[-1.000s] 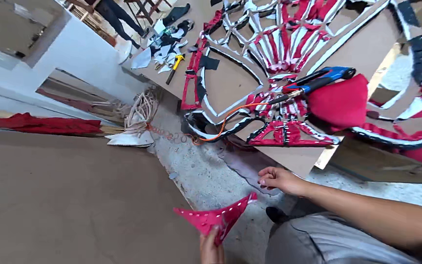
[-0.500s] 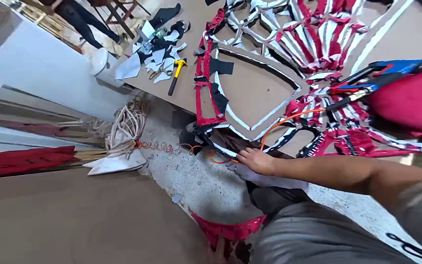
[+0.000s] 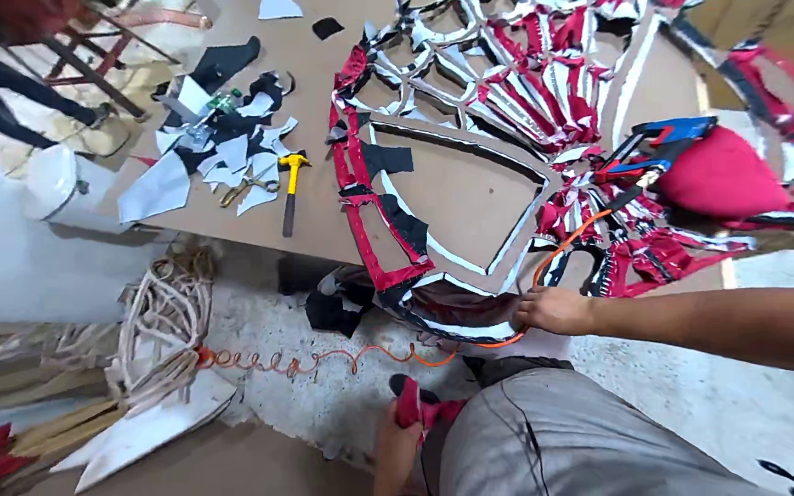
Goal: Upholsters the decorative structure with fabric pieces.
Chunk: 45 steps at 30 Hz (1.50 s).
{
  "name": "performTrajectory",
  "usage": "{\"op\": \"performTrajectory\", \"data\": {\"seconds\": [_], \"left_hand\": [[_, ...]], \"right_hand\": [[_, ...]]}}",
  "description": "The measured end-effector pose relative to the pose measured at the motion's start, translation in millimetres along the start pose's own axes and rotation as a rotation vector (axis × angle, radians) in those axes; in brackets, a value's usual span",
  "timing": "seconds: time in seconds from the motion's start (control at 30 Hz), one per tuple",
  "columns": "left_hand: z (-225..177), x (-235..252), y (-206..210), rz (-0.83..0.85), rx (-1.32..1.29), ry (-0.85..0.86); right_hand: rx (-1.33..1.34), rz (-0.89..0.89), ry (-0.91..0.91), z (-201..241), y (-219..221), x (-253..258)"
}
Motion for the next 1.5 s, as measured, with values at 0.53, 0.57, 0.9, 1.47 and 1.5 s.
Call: {"op": "performTrajectory", "data": {"seconds": [0.53,0.57,0.9,1.47,1.5], "left_hand": [[-93.9,124.5,0.9,0.612,0.184,0.283],[-97.6,125.7,0.5,0.575,0.072,0.25],[-64.2,98.4,17.2,0.541,-0.432,-0.075],[-133.7,144.7,13.2,0.478,-0.645,0.046],[-135.1,148.5,10.4,0.491,-0.636,0.021]], "right_hand": [[0.427,-0.483,1.501,-249.2,-216.1,27.9],[0.434,-0.463,1.476,-232.7,-202.8,30.8],[1.707,-0.331,1.383,156.0,37.9,-9.9],[2.225,-0.835,1.253,140.7,59.8,58.2],[2.211,-0.867,1.261,143.2,58.7,60.0]]}}
Point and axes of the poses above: each hand's wrist, its own x-axis towards the middle knuckle, its own y-axis out of the palm, z = x × y, the point moved 7 cm from there along x, towards the middle knuckle, and after that the axes turned 14 degrees about -x, right-handed, at the moved point
